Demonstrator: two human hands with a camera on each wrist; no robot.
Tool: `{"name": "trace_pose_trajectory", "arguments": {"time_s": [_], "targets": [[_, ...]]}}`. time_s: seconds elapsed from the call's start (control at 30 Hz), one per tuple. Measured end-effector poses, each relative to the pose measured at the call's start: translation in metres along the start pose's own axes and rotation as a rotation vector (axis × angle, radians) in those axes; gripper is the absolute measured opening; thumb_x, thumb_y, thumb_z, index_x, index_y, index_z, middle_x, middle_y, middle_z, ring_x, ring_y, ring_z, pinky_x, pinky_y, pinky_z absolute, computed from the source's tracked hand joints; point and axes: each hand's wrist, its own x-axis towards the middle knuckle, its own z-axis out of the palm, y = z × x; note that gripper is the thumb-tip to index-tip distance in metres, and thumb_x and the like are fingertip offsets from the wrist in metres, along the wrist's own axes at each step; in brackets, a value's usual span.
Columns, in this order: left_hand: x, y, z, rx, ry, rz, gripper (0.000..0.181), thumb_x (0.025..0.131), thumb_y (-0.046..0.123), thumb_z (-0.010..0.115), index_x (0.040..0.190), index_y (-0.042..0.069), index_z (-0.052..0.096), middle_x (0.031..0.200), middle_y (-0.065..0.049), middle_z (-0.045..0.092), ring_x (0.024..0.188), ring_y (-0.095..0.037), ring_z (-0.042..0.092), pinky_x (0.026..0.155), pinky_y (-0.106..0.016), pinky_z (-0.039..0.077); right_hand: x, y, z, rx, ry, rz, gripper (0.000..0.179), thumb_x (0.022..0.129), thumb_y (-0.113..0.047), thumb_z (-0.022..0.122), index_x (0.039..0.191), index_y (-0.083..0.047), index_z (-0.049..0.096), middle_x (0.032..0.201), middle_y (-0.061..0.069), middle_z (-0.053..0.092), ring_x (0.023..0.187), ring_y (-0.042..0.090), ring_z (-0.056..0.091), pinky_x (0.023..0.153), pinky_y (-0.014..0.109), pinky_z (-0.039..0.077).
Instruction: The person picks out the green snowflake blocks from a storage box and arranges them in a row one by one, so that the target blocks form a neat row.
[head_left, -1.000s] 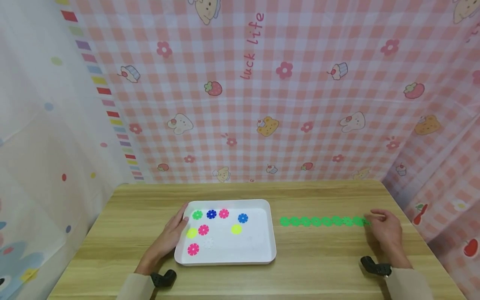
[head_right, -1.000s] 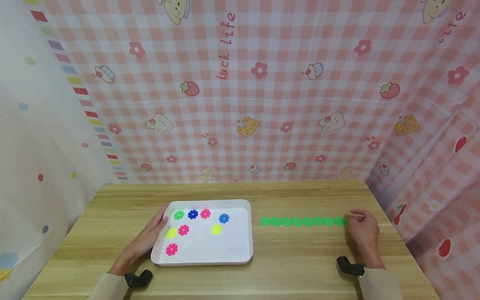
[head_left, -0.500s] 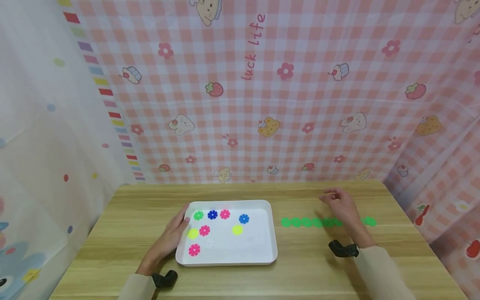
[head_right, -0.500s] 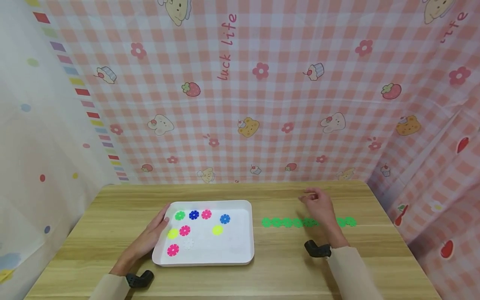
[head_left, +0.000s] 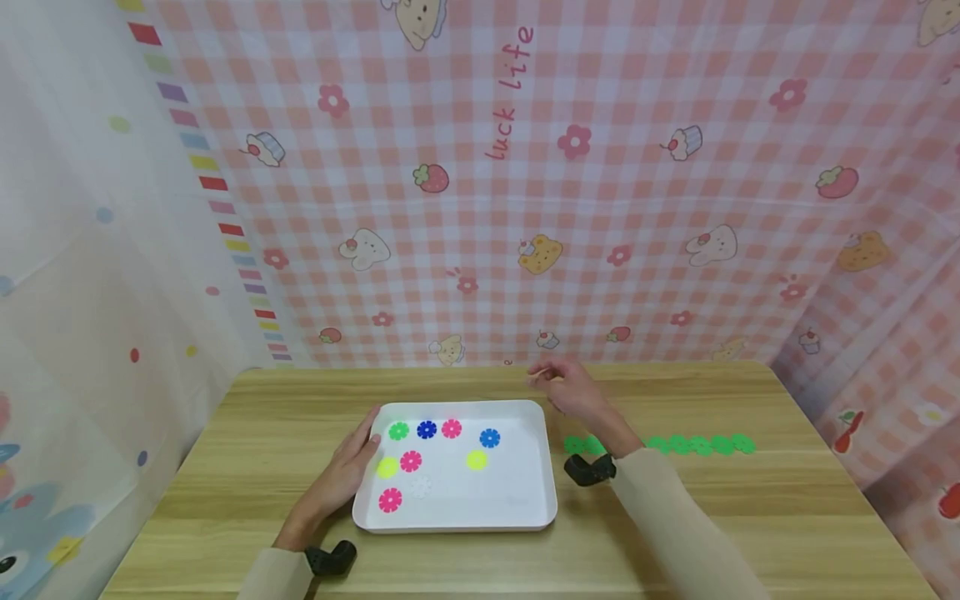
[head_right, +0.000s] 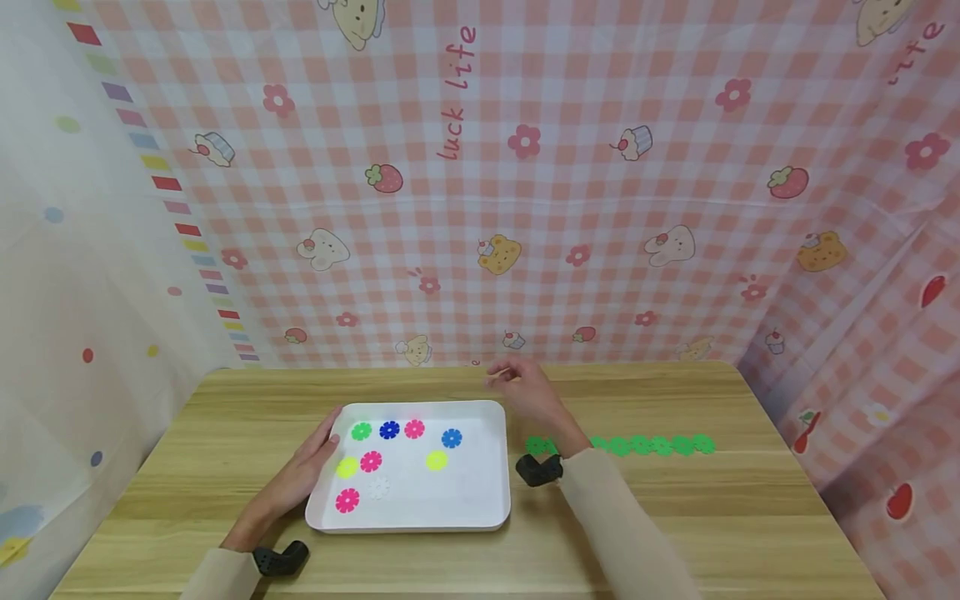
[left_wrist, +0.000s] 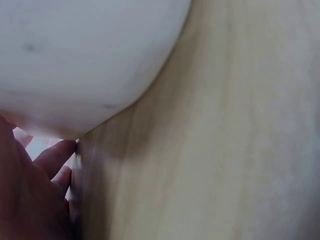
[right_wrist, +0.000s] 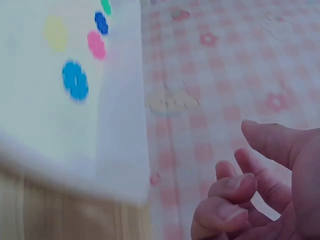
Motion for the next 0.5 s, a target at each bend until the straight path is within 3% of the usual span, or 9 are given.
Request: {"name": "trace_pose_trajectory", "arguments": {"time_s": [0.23, 0.5], "targets": [[0.001, 0.0, 0.001, 0.003, 0.0, -0.001, 0.058, 0.109, 0.041, 0.027, 0.161, 0.023, 0.008, 0.167, -0.008, 0.008, 0.151, -0.037, 0.002, 0.116, -0.066, -0.001, 0.012, -0.013, 0.049, 0.028, -0.102, 0.01, 0.02, 0.096, -0.015, 0.065, 0.114, -0.006, 0.065, 0.085, 0.006, 0.056, 0.051, 0.012, 0.041, 0.047, 0.023, 0.034], [0.001, -0.001, 0.0, 0.008, 0.004, 0.003, 0.058, 0.109, 0.041, 0.027, 0.161, 0.023, 0.008, 0.167, -0.009, 0.008, 0.151, -0.038, 0.003, 0.116, -0.067, 0.0, 0.018, -0.019, 0.104, 0.002, -0.201, 0.062, 0.024, 0.095, -0.019, 0.068, 0.116, -0.009, 0.067, 0.098, 0.022, 0.064, 0.054, 0.014, 0.045, 0.049, 0.024, 0.036]]}}
